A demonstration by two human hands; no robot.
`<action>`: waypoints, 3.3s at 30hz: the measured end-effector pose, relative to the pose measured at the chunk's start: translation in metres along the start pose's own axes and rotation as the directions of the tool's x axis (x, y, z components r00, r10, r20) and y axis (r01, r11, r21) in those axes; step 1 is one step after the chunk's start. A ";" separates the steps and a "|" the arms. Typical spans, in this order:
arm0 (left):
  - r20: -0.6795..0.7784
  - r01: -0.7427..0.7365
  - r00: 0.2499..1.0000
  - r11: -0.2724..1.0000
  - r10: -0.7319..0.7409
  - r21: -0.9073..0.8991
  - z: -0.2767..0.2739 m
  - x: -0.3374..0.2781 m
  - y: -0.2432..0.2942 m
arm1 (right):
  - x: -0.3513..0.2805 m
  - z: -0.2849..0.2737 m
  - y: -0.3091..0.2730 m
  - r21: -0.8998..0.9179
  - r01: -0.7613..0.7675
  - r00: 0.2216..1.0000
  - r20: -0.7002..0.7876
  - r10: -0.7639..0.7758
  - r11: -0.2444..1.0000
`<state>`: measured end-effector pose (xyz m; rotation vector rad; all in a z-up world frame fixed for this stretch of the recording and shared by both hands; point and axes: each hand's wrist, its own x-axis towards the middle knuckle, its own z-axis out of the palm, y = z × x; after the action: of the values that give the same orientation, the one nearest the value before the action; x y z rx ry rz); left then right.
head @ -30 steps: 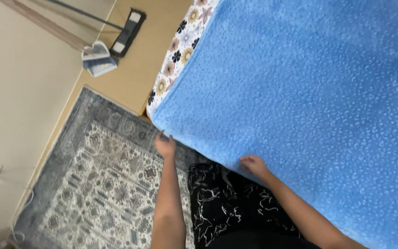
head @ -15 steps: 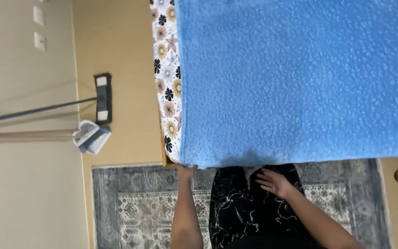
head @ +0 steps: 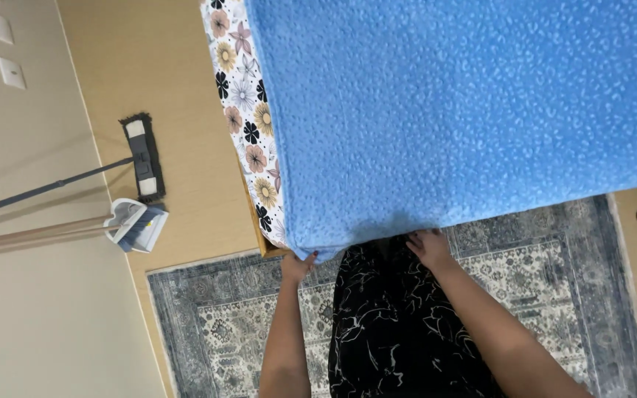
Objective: The person spreads a blue blanket over a floral-patterned bedsheet, smoothing it out and tucking the edges under the mattress. They adjust the blanket from multiple sides to ensure it is flat and properly aligned.
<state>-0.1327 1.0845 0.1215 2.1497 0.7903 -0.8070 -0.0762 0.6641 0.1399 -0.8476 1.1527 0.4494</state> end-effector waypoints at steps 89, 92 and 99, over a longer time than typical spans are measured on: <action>-0.176 -0.416 0.895 0.624 0.409 -0.662 -0.186 0.037 -0.099 | -0.112 0.333 0.224 -0.220 0.177 0.972 0.191 -0.135 0.959; -0.186 -0.468 0.867 0.628 0.462 -0.621 -0.221 0.029 -0.114 | -0.080 0.337 0.245 -0.248 0.185 0.977 0.155 -0.149 0.951; -0.545 -0.736 0.670 0.355 0.504 -0.576 -0.326 -0.015 -0.029 | -0.177 0.435 0.196 -0.082 0.055 0.902 0.432 -0.014 0.995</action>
<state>-0.0644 1.3474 0.3044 1.5230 0.2435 0.2734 -0.0144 1.1425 0.3017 -0.7958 0.7095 0.6300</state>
